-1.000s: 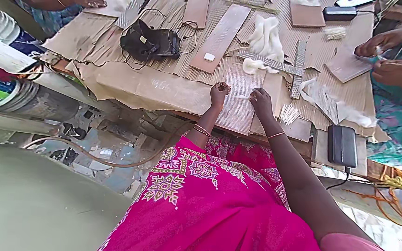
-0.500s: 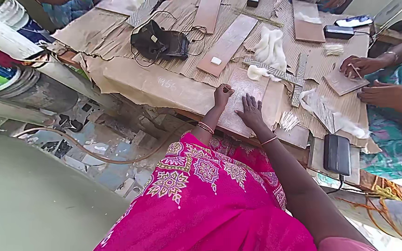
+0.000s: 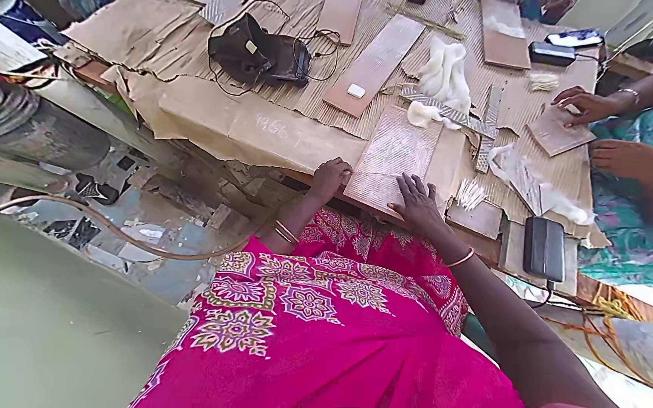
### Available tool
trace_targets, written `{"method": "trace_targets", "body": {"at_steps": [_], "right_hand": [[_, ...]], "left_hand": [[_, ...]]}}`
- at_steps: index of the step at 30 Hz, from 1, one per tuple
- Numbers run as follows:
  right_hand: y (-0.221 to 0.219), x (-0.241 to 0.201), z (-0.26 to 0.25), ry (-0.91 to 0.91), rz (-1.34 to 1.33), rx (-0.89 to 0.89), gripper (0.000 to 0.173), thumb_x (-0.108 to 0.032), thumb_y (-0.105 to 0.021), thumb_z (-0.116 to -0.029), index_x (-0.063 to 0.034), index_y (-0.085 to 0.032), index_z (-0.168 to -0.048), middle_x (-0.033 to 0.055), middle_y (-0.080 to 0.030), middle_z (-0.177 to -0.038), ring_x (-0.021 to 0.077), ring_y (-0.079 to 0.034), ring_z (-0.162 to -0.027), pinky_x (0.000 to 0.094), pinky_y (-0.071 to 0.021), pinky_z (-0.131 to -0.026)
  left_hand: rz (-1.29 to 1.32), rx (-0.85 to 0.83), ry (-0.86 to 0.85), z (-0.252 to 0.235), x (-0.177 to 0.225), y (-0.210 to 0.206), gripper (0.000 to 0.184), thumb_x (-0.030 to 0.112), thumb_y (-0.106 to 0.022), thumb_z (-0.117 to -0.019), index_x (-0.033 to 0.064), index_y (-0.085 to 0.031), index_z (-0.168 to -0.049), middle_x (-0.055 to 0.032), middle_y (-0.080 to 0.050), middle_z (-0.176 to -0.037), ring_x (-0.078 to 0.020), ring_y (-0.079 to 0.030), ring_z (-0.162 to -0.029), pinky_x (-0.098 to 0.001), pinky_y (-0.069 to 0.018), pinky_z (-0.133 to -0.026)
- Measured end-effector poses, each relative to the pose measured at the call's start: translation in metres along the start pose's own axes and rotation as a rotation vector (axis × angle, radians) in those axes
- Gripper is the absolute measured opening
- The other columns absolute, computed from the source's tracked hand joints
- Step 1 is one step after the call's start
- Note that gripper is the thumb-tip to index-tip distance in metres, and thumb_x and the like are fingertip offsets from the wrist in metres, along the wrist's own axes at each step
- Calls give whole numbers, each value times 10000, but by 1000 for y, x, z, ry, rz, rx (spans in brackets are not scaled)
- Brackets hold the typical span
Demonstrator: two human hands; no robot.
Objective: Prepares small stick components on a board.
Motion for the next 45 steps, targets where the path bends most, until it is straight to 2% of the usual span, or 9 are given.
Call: {"method": "trace_targets", "body": {"at_steps": [4, 11, 13, 14, 16, 17, 25, 36, 45], "right_hand": [[28, 11, -39, 19, -189, 150, 461, -244, -463, -1097, 26, -498, -1468, 248, -541, -1475, 470, -403, -1439, 676, -261, -1131], [0, 3, -80, -98, 20, -16, 795, -481, -519, -1050, -22, -218, -1625, 170, -141, -1716, 370, -106, -1589, 694, -32, -1205], [-3, -5, -48, -31, 43, 14, 789, -435, -557, -1043, 11, -241, -1612, 201, -177, -1703, 401, -143, -1577, 732, -66, -1184], [-7, -3, -37, -18, 49, 19, 800, -437, -582, -1028, 10, -261, -1608, 202, -201, -1696, 402, -163, -1572, 730, -70, -1179], [-6, 0, -32, -45, 50, -25, 812, -466, -601, -1011, -24, -280, -1611, 177, -233, -1692, 384, -169, -1572, 708, -69, -1188], [-1, 0, -34, -59, 34, -47, 794, -459, -595, -1017, -33, -284, -1612, 170, -247, -1688, 378, -164, -1573, 694, -65, -1194], [11, 7, -96, -136, -4, -15, 796, -484, -537, -1044, -22, -238, -1620, 180, -168, -1708, 369, -130, -1583, 705, -56, -1197], [10, -10, -13, -175, 30, -182, 818, -530, -487, -1046, -31, -203, -1630, 152, -150, -1718, 327, -101, -1595, 641, -37, -1225], [7, 19, -95, -161, -54, 37, 800, -472, -559, -1035, -3, -260, -1611, 201, -166, -1704, 396, -125, -1581, 704, -37, -1199]], "left_hand": [[288, 78, 47, -30, -27, -17, 243, 82, -525, -1051, -35, -702, -1169, -248, -673, -1134, -414, -657, -1066, -572, -483, -962], [270, 50, 83, -45, -23, -6, 233, 63, -550, -1030, -33, -686, -1192, -243, -666, -1152, -403, -646, -1074, -571, -479, -956], [171, -181, 195, -28, -2, 14, 294, 58, -500, -1054, -21, -635, -1303, -221, -640, -1288, -370, -615, -1192, -526, -448, -1033], [117, -531, 312, -29, 13, 37, 393, 86, -420, -1096, 39, -478, -1481, -156, -497, -1504, -313, -481, -1386, -484, -351, -1151], [268, -168, 54, -21, -16, 2, 247, 34, -540, -1030, -49, -661, -1229, -243, -664, -1184, -389, -646, -1063, -543, -483, -956], [312, -140, 21, -25, -22, -4, 233, 30, -549, -1026, -47, -671, -1209, -241, -666, -1161, -389, -649, -1048, -549, -485, -955], [280, -65, 100, -44, -16, -1, 248, 50, -532, -1039, -23, -669, -1232, -236, -658, -1188, -393, -638, -1119, -561, -475, -991], [282, -149, 57, -28, -10, 4, 257, 25, -524, -1038, -27, -663, -1247, -231, -656, -1220, -385, -636, -1136, -549, -465, -1011], [323, -8, 126, -24, 19, 36, 251, -9, -512, -1039, -71, -634, -1249, -275, -633, -1238, -429, -609, -1170, -559, -453, -1016]]}}
Point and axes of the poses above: each hand's wrist, its own z-axis away from the middle knuckle, its own y-axis out of the back of the hand, x = y × z, the point moved 2 cm from there along -z, towards the middle knuckle
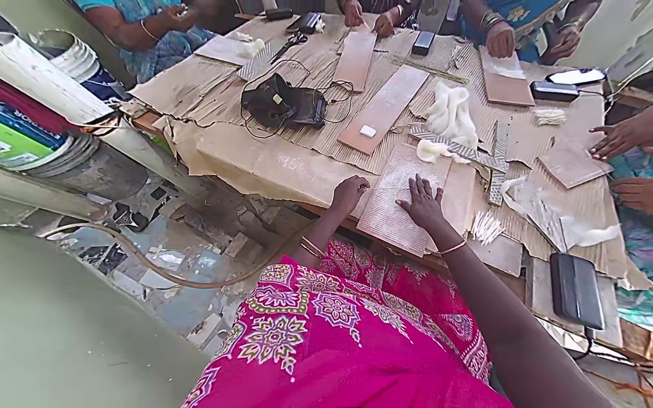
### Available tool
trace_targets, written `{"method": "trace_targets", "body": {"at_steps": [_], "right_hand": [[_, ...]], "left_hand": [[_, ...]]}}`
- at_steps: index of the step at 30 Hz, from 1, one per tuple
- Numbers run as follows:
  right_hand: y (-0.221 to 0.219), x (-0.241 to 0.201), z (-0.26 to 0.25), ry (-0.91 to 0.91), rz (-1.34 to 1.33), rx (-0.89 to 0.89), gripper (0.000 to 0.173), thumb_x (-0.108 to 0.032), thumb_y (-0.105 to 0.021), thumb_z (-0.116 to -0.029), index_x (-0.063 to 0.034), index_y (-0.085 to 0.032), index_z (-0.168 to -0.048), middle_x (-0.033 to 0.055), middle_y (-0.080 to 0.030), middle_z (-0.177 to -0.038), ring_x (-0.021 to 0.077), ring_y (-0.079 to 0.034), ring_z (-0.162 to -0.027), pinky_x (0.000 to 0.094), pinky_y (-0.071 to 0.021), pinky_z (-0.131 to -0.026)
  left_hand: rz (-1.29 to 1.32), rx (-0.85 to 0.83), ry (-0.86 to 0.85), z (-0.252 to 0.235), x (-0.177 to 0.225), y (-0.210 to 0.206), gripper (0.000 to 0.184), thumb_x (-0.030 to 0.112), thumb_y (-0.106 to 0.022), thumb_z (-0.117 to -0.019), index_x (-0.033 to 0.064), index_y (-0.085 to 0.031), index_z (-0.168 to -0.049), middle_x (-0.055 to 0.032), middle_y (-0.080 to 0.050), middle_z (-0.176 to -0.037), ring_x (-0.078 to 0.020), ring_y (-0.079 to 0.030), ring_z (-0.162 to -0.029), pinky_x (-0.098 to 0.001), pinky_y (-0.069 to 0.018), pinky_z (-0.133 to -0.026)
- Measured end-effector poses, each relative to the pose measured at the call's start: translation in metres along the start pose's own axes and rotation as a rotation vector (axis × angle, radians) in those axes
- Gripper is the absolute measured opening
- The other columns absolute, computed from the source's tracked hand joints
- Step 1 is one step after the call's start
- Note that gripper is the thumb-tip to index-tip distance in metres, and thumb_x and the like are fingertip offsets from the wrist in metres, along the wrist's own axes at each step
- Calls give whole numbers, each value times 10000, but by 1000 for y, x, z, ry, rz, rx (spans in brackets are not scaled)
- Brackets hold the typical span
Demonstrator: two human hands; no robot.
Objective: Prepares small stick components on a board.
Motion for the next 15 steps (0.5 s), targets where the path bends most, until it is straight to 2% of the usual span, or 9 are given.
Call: {"method": "trace_targets", "body": {"at_steps": [3, 6, 8, 10, 12, 14, 15], "right_hand": [[-5, -3, 26, -20, 47, -38, 852, -472, -599, -1014, -5, -224, -1619, 196, -138, -1710, 367, -107, -1588, 679, -41, -1210], [-5, -4, 60, -37, 118, -143, 887, -540, -561, -1012, -17, -195, -1628, 176, -122, -1718, 327, -84, -1597, 649, -41, -1222], [-3, -4, 74, -14, 111, -148, 890, -543, -564, -1008, -11, -206, -1624, 182, -163, -1708, 343, -121, -1589, 657, -61, -1219], [6, 0, 75, 49, 17, -64, 792, -452, -591, -1024, 4, -288, -1596, 212, -286, -1662, 394, -218, -1555, 691, -123, -1187], [21, 4, 61, 87, -124, -8, 671, -373, -510, -1076, 10, -308, -1588, 233, -326, -1639, 442, -245, -1534, 714, -155, -1163], [43, 5, 31, 74, -230, -4, 594, -338, -393, -1116, 1, -296, -1594, 232, -326, -1638, 441, -251, -1530, 698, -179, -1162], [48, 5, 18, 57, -245, -5, 591, -341, -365, -1123, -2, -284, -1600, 223, -305, -1652, 432, -232, -1540, 693, -159, -1170]], "left_hand": [[-8, -65, -2, -12, -17, -10, 261, 3, -515, -1038, -60, -635, -1261, -266, -647, -1240, -426, -625, -1157, -574, -459, -1011], [-39, -193, 15, -26, -44, -24, 281, 50, -505, -1051, -24, -634, -1289, -238, -659, -1248, -387, -639, -1160, -559, -459, -1033], [-39, -195, 23, -22, -44, -23, 273, 51, -509, -1052, -24, -643, -1277, -237, -660, -1241, -383, -637, -1160, -554, -457, -1034], [-35, -139, 5, -22, -45, -24, 256, 43, -517, -1044, -41, -662, -1237, -246, -666, -1214, -395, -642, -1139, -557, -465, -1021], [-23, -75, 1, -28, -47, -24, 249, 44, -516, -1044, -45, -666, -1222, -248, -668, -1189, -394, -650, -1101, -550, -475, -1000], [-21, -17, 11, -40, -45, -21, 240, 52, -520, -1045, -31, -667, -1214, -232, -667, -1174, -368, -657, -1066, -531, -490, -985], [-27, -3, 21, -45, -44, -20, 235, 47, -526, -1041, -29, -668, -1212, -231, -665, -1176, -365, -653, -1071, -529, -483, -988]]}}
Point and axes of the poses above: each hand's wrist, its own z-axis away from the middle knuckle, its own y-axis out of the back of the hand, x = y × z, the point moved 2 cm from there along -z, towards the middle knuckle
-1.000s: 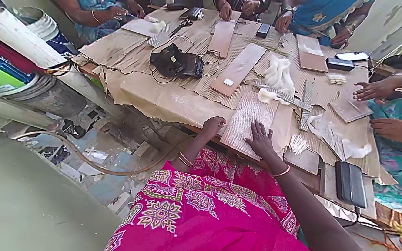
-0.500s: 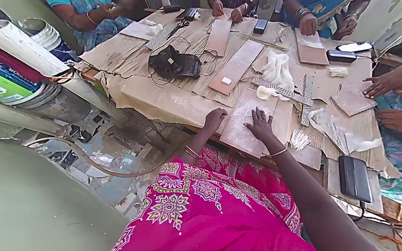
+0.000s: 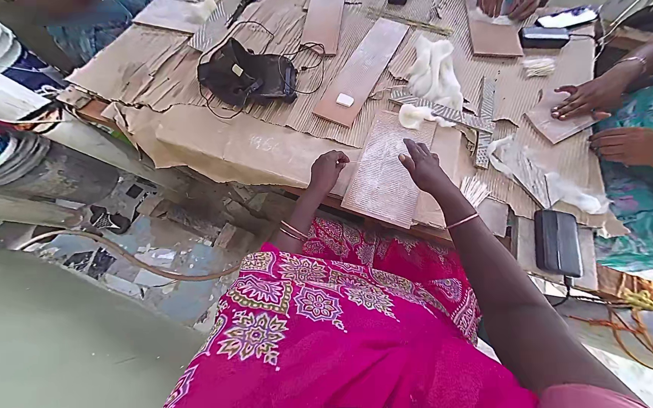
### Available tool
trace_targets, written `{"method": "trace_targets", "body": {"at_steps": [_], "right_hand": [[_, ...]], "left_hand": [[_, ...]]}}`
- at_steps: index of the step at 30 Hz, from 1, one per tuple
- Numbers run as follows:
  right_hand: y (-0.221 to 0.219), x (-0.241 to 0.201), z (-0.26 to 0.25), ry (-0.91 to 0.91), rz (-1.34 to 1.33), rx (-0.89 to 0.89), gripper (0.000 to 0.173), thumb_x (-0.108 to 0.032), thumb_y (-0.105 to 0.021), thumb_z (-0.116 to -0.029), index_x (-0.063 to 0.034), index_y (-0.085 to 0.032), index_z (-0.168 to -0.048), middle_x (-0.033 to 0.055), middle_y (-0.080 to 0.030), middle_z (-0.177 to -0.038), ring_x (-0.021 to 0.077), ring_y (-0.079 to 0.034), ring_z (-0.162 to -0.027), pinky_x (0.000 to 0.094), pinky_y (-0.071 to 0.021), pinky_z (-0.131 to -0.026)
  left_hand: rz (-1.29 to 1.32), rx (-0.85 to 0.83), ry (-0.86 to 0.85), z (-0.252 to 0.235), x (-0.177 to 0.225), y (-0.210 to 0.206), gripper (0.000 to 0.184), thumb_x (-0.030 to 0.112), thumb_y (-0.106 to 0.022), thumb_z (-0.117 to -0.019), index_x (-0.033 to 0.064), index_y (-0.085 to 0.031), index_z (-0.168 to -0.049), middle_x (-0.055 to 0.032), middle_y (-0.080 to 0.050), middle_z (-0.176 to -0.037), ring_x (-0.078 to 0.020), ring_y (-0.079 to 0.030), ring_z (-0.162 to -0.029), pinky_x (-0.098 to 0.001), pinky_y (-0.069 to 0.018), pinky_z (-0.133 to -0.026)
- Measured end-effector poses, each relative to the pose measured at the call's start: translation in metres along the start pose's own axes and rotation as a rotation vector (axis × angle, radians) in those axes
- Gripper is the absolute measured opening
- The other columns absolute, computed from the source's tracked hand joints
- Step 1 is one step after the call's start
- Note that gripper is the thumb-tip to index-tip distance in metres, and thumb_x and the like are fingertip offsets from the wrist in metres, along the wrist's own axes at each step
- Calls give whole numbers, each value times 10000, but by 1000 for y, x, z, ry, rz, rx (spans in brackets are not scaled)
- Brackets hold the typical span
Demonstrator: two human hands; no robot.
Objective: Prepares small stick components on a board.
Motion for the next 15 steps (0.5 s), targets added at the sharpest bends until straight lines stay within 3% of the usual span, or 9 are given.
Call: {"method": "trace_targets", "body": {"at_steps": [5, 6, 7, 8, 9, 13, 15], "right_hand": [[-42, 13, -30, -49, 231, -19, 749, -476, -475, -1069, -36, -234, -1625, 178, -172, -1708, 368, -114, -1588, 694, -33, -1204], [-50, 15, -22, -47, 258, -7, 778, -488, -497, -1056, -32, -228, -1627, 181, -158, -1711, 367, -106, -1589, 694, -24, -1205], [-54, 15, -11, -49, 272, -8, 803, -497, -518, -1044, -26, -225, -1626, 182, -151, -1712, 368, -104, -1590, 698, -21, -1204], [-56, 14, 2, -54, 290, -24, 823, -513, -524, -1037, -32, -215, -1629, 173, -141, -1716, 358, -98, -1592, 692, -31, -1203], [-60, 14, 17, -40, 299, -27, 835, -517, -534, -1030, -25, -218, -1626, 175, -145, -1714, 359, -104, -1590, 691, -51, -1197], [-66, 10, 64, 58, 285, 52, 835, -455, -620, -1002, 45, -290, -1584, 235, -229, -1677, 428, -201, -1555, 726, -135, -1172], [-58, 4, 66, 56, 262, 45, 788, -439, -588, -1026, 47, -304, -1578, 237, -255, -1667, 439, -206, -1550, 730, -144, -1165]], "left_hand": [[-164, 44, -36, 6, 10, 9, 254, 57, -507, -1048, -37, -665, -1224, -248, -666, -1211, -393, -650, -1119, -545, -480, -999], [-261, -66, 59, 20, 28, 19, 305, 77, -457, -1074, -23, -626, -1309, -232, -634, -1313, -374, -614, -1221, -519, -448, -1058], [-342, -453, 277, 22, 55, 43, 423, 119, -343, -1117, 49, -406, -1530, -152, -420, -1578, -302, -406, -1463, -470, -313, -1194], [-248, -77, 26, 27, 21, 19, 303, 74, -455, -1073, -36, -631, -1295, -239, -646, -1290, -383, -626, -1200, -529, -461, -1040], [-132, -7, -69, 21, -2, 7, 259, 52, -498, -1049, -54, -663, -1218, -257, -675, -1195, -406, -659, -1106, -563, -488, -985], [8, -103, 1, 18, -11, 0, 239, 34, -537, -1032, -35, -670, -1217, -236, -673, -1199, -387, -649, -1112, -564, -462, -1009], [0, -79, -8, 20, -10, -3, 245, 23, -524, -1032, -32, -672, -1219, -236, -672, -1202, -389, -648, -1113, -565, -463, -1005]]}}
Point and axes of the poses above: each hand's wrist, its own z-axis away from the middle knuckle, its own y-axis out of the back of the hand, x = y × z, the point moved 2 cm from there along -z, towards the middle knuckle
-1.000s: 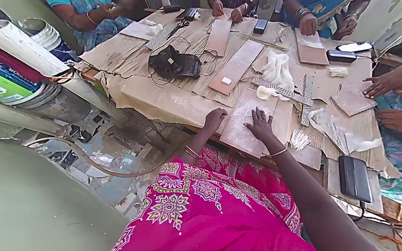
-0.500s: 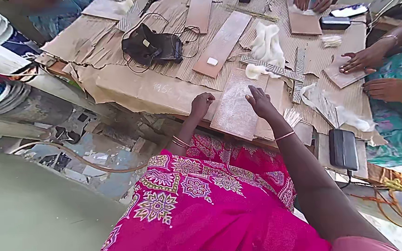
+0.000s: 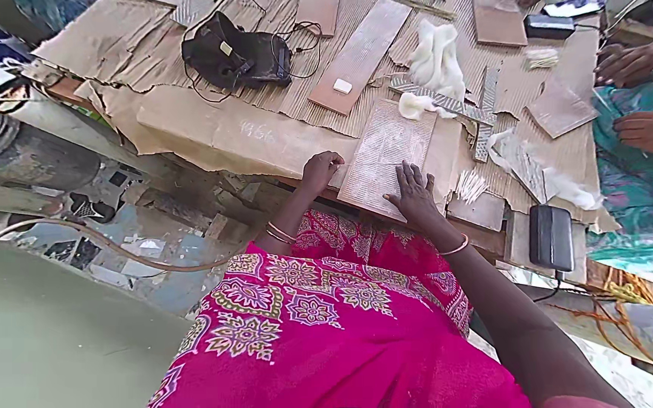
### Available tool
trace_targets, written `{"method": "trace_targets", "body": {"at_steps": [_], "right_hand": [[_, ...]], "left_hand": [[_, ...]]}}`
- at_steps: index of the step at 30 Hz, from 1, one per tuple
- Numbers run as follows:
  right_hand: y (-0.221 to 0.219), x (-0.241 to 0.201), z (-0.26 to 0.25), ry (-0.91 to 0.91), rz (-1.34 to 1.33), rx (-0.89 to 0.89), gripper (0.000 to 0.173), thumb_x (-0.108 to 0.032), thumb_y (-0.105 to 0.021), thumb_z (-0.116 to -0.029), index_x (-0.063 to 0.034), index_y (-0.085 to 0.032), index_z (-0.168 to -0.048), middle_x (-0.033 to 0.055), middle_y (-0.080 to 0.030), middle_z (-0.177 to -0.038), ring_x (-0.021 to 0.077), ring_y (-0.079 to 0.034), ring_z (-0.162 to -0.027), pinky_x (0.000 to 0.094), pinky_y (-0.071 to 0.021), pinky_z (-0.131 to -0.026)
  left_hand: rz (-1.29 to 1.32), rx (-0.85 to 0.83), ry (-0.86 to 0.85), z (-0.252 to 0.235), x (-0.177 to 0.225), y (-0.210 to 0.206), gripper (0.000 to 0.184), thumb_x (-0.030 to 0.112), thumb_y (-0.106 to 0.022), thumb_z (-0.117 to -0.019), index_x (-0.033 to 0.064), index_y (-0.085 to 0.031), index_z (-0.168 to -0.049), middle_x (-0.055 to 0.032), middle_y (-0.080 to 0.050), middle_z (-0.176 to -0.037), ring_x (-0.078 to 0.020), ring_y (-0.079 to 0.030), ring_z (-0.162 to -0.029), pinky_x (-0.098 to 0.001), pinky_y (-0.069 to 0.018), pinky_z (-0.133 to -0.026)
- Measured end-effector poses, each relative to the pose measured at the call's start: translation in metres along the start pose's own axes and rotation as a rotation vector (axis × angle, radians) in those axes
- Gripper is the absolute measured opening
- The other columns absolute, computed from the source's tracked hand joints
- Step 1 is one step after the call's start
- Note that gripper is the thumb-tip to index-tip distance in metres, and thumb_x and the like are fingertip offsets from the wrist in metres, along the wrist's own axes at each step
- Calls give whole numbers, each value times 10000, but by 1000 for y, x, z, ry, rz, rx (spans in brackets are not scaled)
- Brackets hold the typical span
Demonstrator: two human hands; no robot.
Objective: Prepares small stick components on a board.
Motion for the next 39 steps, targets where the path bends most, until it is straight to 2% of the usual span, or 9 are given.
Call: {"method": "trace_targets", "body": {"at_steps": [3, 7, 13, 15, 18, 23, 26, 33, 39], "right_hand": [[23, -10, -27, -38, -59, -36, 752, -434, -523, -1060, 28, -270, -1596, 224, -230, -1680, 429, -156, -1566, 724, -100, -1183], [10, -7, -81, -67, -11, -87, 820, -538, -503, -1039, -10, -251, -1613, 191, -180, -1703, 379, -126, -1584, 705, -42, -1197], [-17, -13, -26, 24, 27, -20, 833, -495, -600, -1003, 15, -303, -1591, 206, -235, -1685, 406, -197, -1563, 726, -86, -1178], [-16, -15, -9, 10, 42, -101, 849, -524, -579, -1004, 8, -288, -1598, 198, -223, -1690, 376, -172, -1575, 698, -67, -1195], [13, -20, -27, -49, 42, -240, 817, -569, -451, -1045, -46, -226, -1630, 143, -167, -1716, 315, -99, -1597, 648, -1, -1225], [26, -4, -70, -132, 51, -217, 811, -557, -407, -1065, -50, -152, -1644, 145, -108, -1726, 317, -55, -1602, 644, 7, -1226], [12, 0, -69, -152, 65, -205, 839, -548, -448, -1055, -57, -117, -1649, 142, -72, -1730, 311, -35, -1604, 635, 20, -1232], [4, -5, -18, -141, 78, -217, 880, -554, -515, -1026, -51, -143, -1645, 131, -92, -1730, 307, -48, -1603, 628, -11, -1234], [23, -6, -46, -130, -20, -143, 796, -486, -484, -1062, -46, -161, -1641, 151, -118, -1723, 334, -71, -1598, 628, -26, -1234]], "left_hand": [[-18, 37, 2, -6, 4, 3, 248, 30, -515, -1038, -22, -672, -1223, -232, -670, -1206, -383, -646, -1121, -560, -465, -1008], [-70, 34, 24, -19, 12, 7, 252, 45, -517, -1040, -14, -663, -1237, -230, -662, -1215, -390, -636, -1139, -565, -456, -1018], [-58, -32, 19, -5, 7, 5, 249, 45, -533, -1037, -22, -659, -1241, -231, -666, -1225, -390, -636, -1152, -567, -450, -1029], [-54, -53, 14, 3, 6, 1, 249, 47, -528, -1041, -23, -666, -1236, -236, -668, -1214, -400, -638, -1140, -576, -454, -1016], [-45, 12, -4, -5, 7, 7, 242, 54, -526, -1045, -12, -681, -1219, -231, -671, -1195, -405, -643, -1117, -583, -464, -1001], [-70, 32, 49, -17, 23, 22, 270, 58, -500, -1055, -3, -659, -1264, -214, -646, -1271, -367, -606, -1213, -538, -428, -1065], [-142, -56, 47, -22, 20, 21, 322, 62, -455, -1059, 0, -618, -1330, -222, -618, -1342, -375, -566, -1286, -553, -381, -1113], [-116, -121, 58, -3, 15, 11, 316, 61, -471, -1053, -4, -627, -1321, -231, -621, -1336, -386, -572, -1281, -551, -407, -1096], [-137, -72, 66, -2, 21, 10, 315, 85, -471, -1063, -2, -623, -1325, -230, -611, -1340, -378, -563, -1289, -540, -405, -1100]]}}
Point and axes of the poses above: each hand's wrist, its own z-axis away from the middle knuckle, its own y-axis out of the back of the hand, x = y × z, the point moved 2 cm from there along -z, towards the middle knuckle
